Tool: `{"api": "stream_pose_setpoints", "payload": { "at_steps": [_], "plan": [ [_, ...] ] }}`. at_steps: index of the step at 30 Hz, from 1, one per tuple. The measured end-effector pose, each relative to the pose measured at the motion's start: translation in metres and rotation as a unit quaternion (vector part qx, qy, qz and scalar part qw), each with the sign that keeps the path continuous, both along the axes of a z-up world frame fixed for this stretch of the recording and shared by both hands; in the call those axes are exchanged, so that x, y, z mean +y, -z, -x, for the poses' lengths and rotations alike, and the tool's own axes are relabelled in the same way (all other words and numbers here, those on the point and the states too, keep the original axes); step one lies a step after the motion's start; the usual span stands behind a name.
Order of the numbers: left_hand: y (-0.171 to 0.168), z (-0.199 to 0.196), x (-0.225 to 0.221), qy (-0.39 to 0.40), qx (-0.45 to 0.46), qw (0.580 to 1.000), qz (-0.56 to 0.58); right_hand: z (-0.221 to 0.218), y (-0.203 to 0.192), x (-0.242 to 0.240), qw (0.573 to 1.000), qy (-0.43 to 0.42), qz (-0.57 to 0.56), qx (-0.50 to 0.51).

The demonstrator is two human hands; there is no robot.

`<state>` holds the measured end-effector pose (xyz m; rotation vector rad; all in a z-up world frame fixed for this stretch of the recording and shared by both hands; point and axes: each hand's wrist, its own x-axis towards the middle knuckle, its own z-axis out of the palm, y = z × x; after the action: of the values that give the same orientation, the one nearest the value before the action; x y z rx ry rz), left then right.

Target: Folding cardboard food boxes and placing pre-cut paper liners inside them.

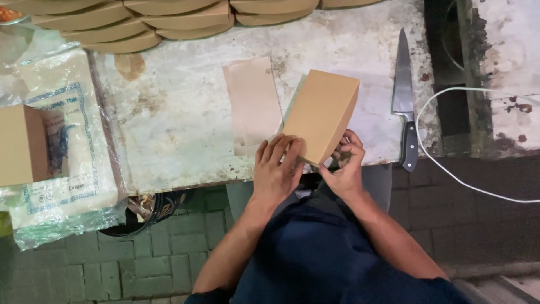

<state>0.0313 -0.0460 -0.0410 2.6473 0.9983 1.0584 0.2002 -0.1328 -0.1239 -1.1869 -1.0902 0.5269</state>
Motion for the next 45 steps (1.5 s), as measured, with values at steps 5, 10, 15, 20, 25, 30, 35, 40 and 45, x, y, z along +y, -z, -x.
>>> {"api": "stream_pose_setpoints", "payload": {
  "at_steps": [5, 10, 15, 20, 25, 30, 35, 40, 45],
  "plan": [
    [-0.005, -0.004, 0.000, -0.013, 0.020, 0.999, -0.023, 0.001, 0.026, -0.013, 0.997, 0.040, 0.061, 0.006],
    [0.001, -0.005, -0.003, -0.008, -0.001, 1.000, 0.009, 0.001, 0.026, -0.017, 0.994, 0.053, 0.089, -0.046],
    [0.002, -0.005, 0.009, -0.032, -0.055, 0.996, 0.070, 0.008, 0.006, -0.007, 0.989, 0.067, 0.081, -0.101],
    [-0.014, -0.008, 0.007, 0.005, 0.024, 0.999, 0.027, 0.007, 0.017, -0.013, 0.985, 0.080, 0.118, -0.095],
    [-0.011, -0.005, 0.006, 0.014, 0.073, 0.997, -0.016, 0.010, 0.008, -0.014, 0.987, 0.097, 0.104, -0.079],
    [-0.001, -0.002, 0.007, 0.010, 0.073, 0.996, -0.041, 0.009, 0.008, -0.015, 0.988, 0.116, 0.097, -0.012],
    [0.003, -0.004, 0.007, 0.008, 0.070, 0.996, -0.056, 0.007, 0.014, -0.009, 0.988, 0.116, 0.103, -0.006],
    [0.009, -0.006, 0.007, -0.001, 0.073, 0.995, -0.070, 0.000, 0.034, -0.013, 0.989, 0.066, 0.095, 0.096],
    [0.004, -0.014, 0.000, -0.020, 0.068, 0.993, -0.096, -0.009, 0.026, -0.027, 0.988, 0.019, 0.126, 0.082]
  ]
}}
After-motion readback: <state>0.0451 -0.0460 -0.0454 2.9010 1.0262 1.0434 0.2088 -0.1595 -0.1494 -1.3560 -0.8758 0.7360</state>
